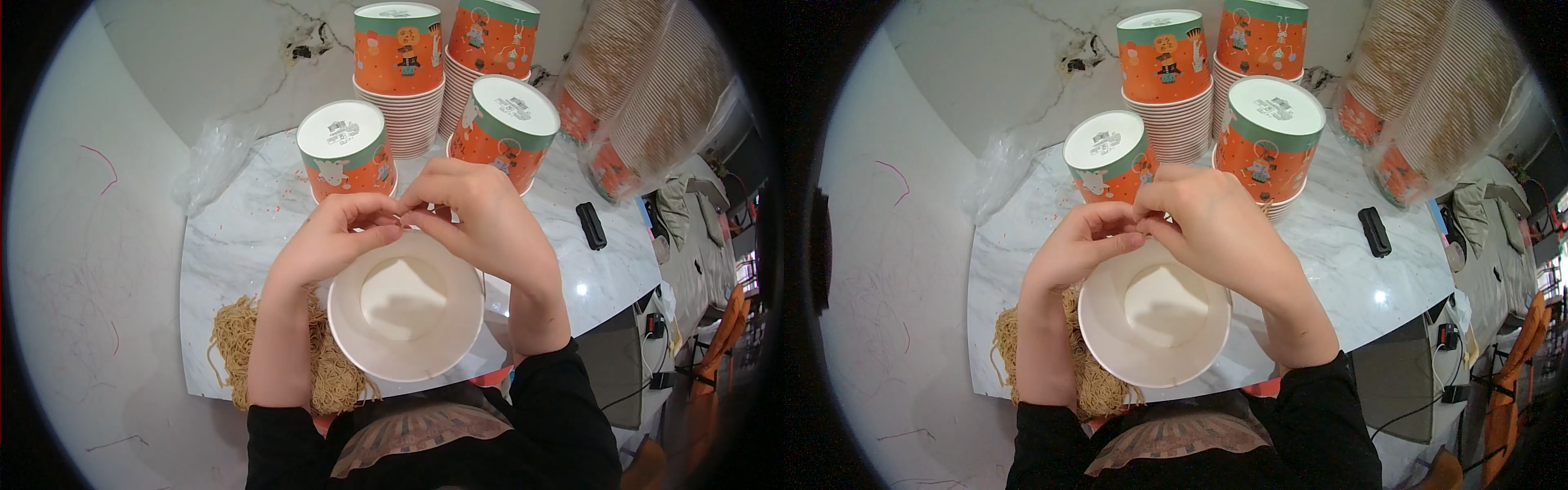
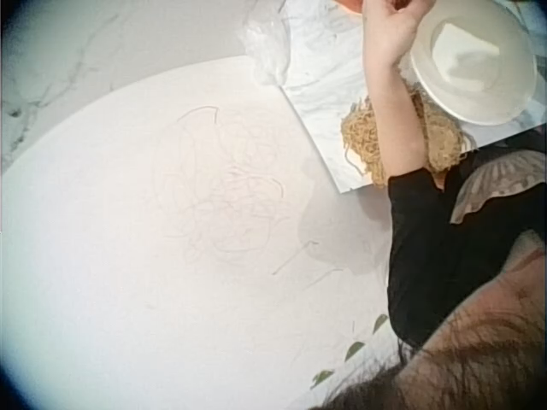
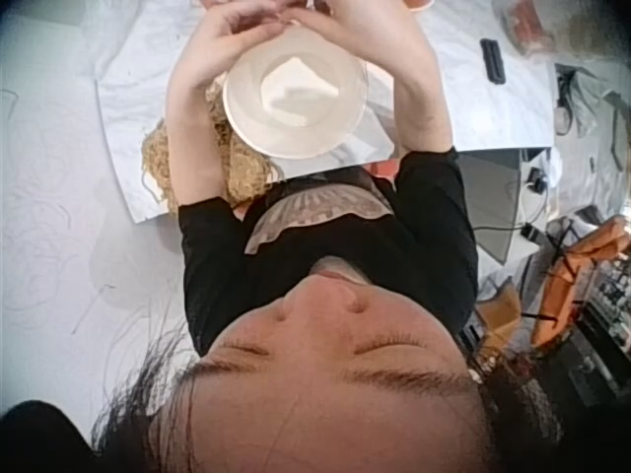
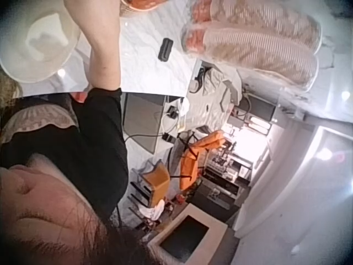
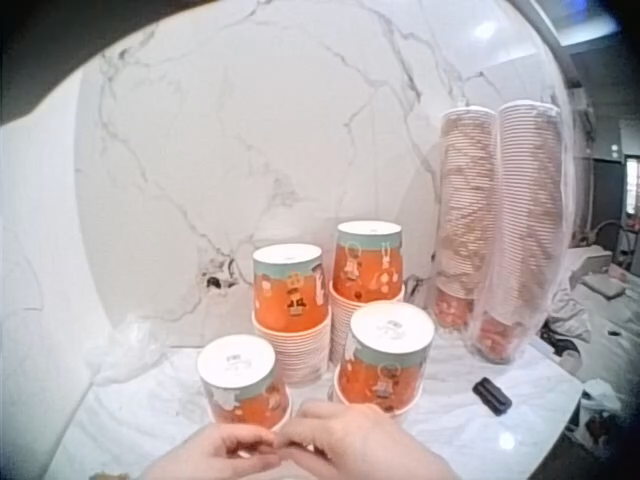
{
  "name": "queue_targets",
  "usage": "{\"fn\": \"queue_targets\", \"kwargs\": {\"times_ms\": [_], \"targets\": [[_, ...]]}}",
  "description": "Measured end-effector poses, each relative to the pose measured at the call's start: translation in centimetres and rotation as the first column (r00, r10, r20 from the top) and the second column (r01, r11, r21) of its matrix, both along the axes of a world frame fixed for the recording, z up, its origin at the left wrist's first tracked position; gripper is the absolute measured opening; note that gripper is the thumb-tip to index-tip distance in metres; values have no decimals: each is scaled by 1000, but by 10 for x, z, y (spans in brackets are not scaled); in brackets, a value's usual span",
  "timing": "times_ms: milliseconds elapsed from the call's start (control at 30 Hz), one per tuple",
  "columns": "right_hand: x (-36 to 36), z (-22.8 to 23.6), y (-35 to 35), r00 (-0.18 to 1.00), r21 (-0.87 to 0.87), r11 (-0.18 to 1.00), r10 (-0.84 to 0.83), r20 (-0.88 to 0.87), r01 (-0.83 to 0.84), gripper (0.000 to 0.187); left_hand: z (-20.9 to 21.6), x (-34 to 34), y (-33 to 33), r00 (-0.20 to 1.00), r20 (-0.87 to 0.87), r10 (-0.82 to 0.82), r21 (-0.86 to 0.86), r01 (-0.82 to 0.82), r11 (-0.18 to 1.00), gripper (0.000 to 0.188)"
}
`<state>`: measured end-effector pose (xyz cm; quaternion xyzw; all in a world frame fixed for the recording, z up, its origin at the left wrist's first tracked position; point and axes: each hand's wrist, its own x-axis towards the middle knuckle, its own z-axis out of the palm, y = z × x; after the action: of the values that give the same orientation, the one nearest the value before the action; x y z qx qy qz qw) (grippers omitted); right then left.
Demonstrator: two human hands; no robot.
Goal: Attaching handles or strings to paper buckets.
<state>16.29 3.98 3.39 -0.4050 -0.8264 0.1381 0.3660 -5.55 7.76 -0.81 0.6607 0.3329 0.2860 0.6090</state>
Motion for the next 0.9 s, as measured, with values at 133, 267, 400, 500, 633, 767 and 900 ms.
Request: {"fn": "queue_targets", "kwargs": {"times_ms": [133,267,400,500,633,767,900], "targets": [[2,0,2,1000,-4,1000,3,-31,-3,11,-1,-5,7,996,0,-94,-57,94,994,15],[0,-1,4,997,-19,1000,-21,-69,19,9,1,-5,9,992,94,-80,-136,92,986,16],[0,-1,6,996,-22,1000,-22,-82,20,8,0,-3,7,988,124,-91,-148,109,983,17],[0,-3,6,995,-19,999,-29,-90,27,10,-5,0,9,988,141,-63,-147,84,986,17],[0,2,1,997,-44,999,-10,-76,7,10,-9,3,9,990,141,-18,-134,37,990,14],[1,-1,-4,999,-59,997,-43,-30,41,9,-12,8,7,981,189,47,-136,-21,991,11],[-7,-2,-11,959,50,964,-265,99,261,8,-10,10,4,992,2,129,171,-128,977,8]]}}
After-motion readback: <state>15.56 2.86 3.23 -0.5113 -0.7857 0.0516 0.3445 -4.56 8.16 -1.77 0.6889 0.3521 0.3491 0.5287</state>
